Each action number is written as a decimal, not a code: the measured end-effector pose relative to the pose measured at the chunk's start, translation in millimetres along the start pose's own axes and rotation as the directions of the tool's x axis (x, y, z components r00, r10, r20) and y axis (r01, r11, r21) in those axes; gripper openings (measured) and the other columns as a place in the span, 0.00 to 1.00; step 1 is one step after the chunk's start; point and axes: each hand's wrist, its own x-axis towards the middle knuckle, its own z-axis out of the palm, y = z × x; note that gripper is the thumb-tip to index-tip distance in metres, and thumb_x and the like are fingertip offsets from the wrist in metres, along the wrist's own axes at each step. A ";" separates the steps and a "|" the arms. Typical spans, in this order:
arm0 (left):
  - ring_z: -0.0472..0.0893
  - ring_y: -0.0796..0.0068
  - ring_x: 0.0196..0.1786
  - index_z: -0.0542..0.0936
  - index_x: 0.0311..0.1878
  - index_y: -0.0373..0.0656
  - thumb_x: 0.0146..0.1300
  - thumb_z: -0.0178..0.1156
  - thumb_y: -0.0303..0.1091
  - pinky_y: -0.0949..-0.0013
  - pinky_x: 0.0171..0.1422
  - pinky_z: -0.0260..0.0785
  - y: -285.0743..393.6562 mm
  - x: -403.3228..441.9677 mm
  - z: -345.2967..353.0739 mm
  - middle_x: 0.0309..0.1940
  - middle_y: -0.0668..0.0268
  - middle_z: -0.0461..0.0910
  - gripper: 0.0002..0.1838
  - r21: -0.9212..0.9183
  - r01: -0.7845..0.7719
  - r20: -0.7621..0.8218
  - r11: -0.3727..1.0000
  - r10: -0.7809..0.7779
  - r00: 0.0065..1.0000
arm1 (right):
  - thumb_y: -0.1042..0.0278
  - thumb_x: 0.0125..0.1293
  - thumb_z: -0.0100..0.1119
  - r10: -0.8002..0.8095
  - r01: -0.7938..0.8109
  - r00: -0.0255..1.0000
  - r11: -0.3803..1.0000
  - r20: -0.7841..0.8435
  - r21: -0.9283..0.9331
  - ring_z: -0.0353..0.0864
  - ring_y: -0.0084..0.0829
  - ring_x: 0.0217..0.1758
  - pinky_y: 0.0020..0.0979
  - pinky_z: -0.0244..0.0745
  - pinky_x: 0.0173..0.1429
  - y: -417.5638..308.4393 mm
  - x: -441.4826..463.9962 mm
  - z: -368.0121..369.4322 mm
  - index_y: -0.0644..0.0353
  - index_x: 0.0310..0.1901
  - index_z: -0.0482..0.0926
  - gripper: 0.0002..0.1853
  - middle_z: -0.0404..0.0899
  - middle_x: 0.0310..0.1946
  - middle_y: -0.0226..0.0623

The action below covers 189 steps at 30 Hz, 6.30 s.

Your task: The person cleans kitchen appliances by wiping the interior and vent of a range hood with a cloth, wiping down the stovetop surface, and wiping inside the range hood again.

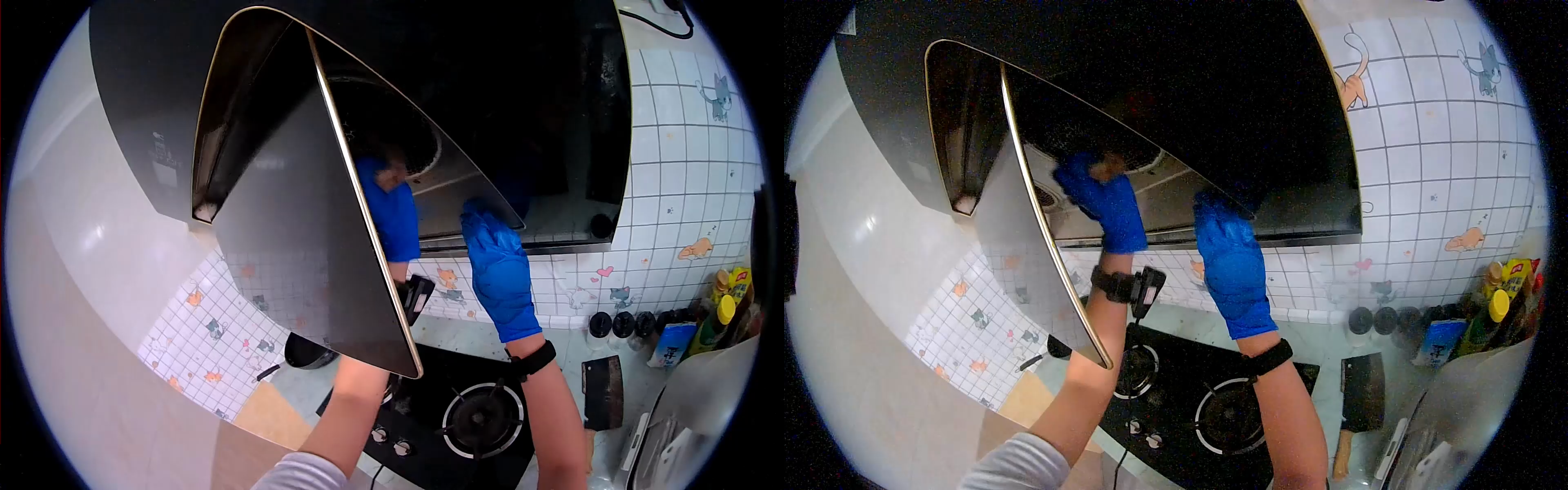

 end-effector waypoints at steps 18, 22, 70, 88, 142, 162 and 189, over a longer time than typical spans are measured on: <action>0.75 0.70 0.31 0.76 0.29 0.38 0.48 0.57 0.24 0.70 0.35 0.66 26.6 31.3 11.1 0.28 0.65 0.77 0.04 0.030 0.000 -0.294 1.000 0.009 0.956 | 0.80 0.48 0.44 -0.020 0.020 1.000 0.996 -0.003 0.086 0.64 0.40 0.55 0.34 0.58 0.59 -2.9 3.2 -7.8 0.62 0.53 0.66 0.25 0.65 0.54 0.40; 0.74 0.67 0.34 0.75 0.32 0.41 0.46 0.58 0.27 0.70 0.37 0.66 42.2 21.1 15.6 0.30 0.63 0.75 0.08 0.093 -0.003 -0.255 0.996 0.026 0.967 | 0.80 0.48 0.44 -0.003 0.002 1.000 0.998 0.019 0.055 0.64 0.40 0.55 0.34 0.58 0.60 2.9 -2.9 3.6 0.62 0.53 0.66 0.25 0.65 0.54 0.40; 0.73 0.68 0.29 0.75 0.29 0.44 0.49 0.55 0.29 0.67 0.34 0.65 -10.7 -38.0 -18.4 0.28 0.64 0.75 0.03 0.074 0.147 0.402 0.986 -0.164 0.901 | 0.81 0.46 0.46 -0.010 0.010 1.000 1.000 0.012 -0.006 0.66 0.41 0.51 0.35 0.60 0.57 1.3 -1.7 2.3 0.62 0.52 0.67 0.25 0.66 0.52 0.40; 0.73 0.69 0.30 0.75 0.32 0.39 0.49 0.57 0.28 0.67 0.32 0.65 8.5 -15.8 10.0 0.28 0.61 0.75 0.06 0.028 0.040 0.115 0.999 -0.043 0.992 | 0.80 0.47 0.46 -0.026 0.026 1.000 0.999 0.001 -0.023 0.65 0.37 0.54 0.34 0.59 0.58 -3.6 4.0 -5.3 0.61 0.52 0.68 0.25 0.65 0.55 0.36; 0.74 0.70 0.36 0.75 0.39 0.39 0.49 0.60 0.28 0.71 0.41 0.66 75.8 31.4 1.9 0.34 0.64 0.76 0.12 0.057 0.016 -0.157 0.998 -0.007 0.988 | 0.80 0.47 0.46 -0.047 0.048 0.999 0.996 0.012 -0.069 0.66 0.36 0.52 0.31 0.59 0.57 1.7 0.5 -0.4 0.60 0.52 0.68 0.26 0.65 0.54 0.35; 0.77 0.60 0.36 0.77 0.37 0.39 0.42 0.65 0.30 0.65 0.39 0.68 38.7 40.9 -0.8 0.34 0.58 0.78 0.16 0.287 -0.085 -0.132 0.954 0.128 0.983 | 0.66 0.45 0.62 -0.048 0.049 0.997 0.998 0.059 -0.026 0.65 0.41 0.55 0.34 0.59 0.59 8.4 -3.6 4.1 0.57 0.56 0.65 0.33 0.66 0.54 0.43; 0.76 0.65 0.37 0.76 0.37 0.39 0.47 0.62 0.30 0.68 0.42 0.68 34.2 35.9 -11.9 0.35 0.59 0.77 0.13 0.177 -0.074 -0.016 0.981 0.078 0.997 | 0.81 0.48 0.45 -0.038 0.040 0.998 0.998 0.040 -0.040 0.65 0.34 0.55 0.31 0.59 0.59 5.1 -0.3 0.5 0.58 0.54 0.67 0.26 0.64 0.56 0.33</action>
